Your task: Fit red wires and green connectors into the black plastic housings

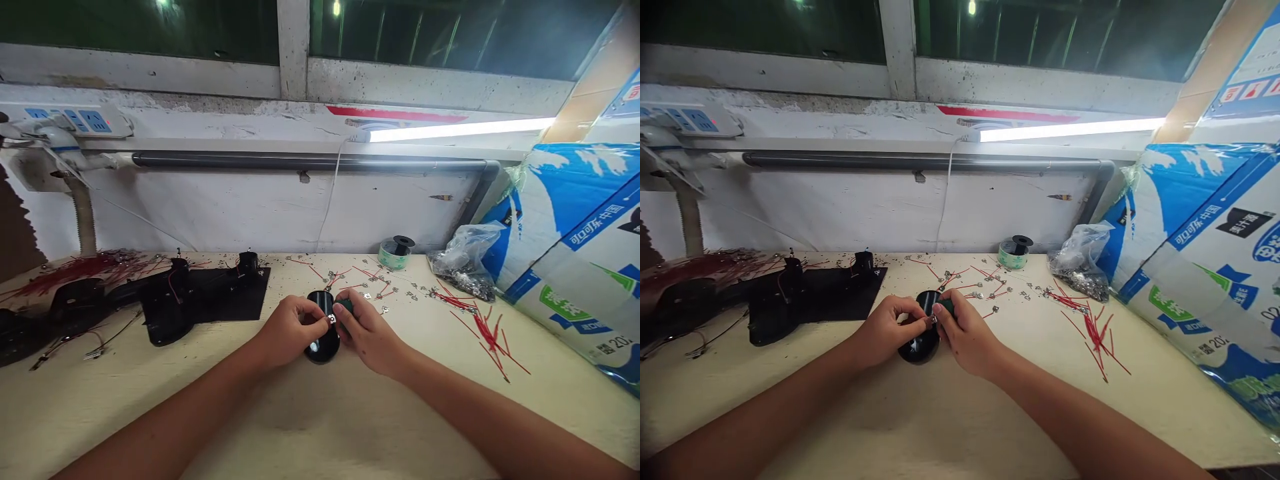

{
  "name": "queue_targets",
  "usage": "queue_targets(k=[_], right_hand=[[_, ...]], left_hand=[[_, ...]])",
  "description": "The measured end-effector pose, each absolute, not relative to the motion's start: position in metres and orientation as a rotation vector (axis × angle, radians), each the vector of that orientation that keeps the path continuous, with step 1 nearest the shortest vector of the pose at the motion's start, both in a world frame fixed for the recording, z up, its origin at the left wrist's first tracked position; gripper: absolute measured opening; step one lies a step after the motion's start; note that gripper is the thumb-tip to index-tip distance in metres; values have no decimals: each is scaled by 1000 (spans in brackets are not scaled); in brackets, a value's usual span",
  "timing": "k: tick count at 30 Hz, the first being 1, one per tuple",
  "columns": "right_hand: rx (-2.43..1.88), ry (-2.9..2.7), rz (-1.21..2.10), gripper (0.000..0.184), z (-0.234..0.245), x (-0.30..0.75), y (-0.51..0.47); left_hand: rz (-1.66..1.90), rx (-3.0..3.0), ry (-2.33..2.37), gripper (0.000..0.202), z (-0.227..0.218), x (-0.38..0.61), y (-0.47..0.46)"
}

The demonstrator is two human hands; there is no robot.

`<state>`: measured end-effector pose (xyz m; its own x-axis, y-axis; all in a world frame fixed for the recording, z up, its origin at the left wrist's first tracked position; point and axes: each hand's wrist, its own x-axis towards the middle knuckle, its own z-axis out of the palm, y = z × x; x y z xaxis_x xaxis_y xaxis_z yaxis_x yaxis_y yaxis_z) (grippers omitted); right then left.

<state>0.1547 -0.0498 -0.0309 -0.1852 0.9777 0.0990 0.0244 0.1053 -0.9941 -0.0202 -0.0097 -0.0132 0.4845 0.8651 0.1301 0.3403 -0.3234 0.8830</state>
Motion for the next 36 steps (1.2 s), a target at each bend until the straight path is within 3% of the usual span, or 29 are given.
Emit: queue_targets(k=[19, 36], right_hand=[[-1019, -1346, 1463, 47, -33, 155, -46], [-971, -1297, 1443, 41, -42, 155, -44]], left_hand=[[720, 1827, 961, 28, -13, -21, -10], [715, 1878, 973, 24, -16, -20, -11]])
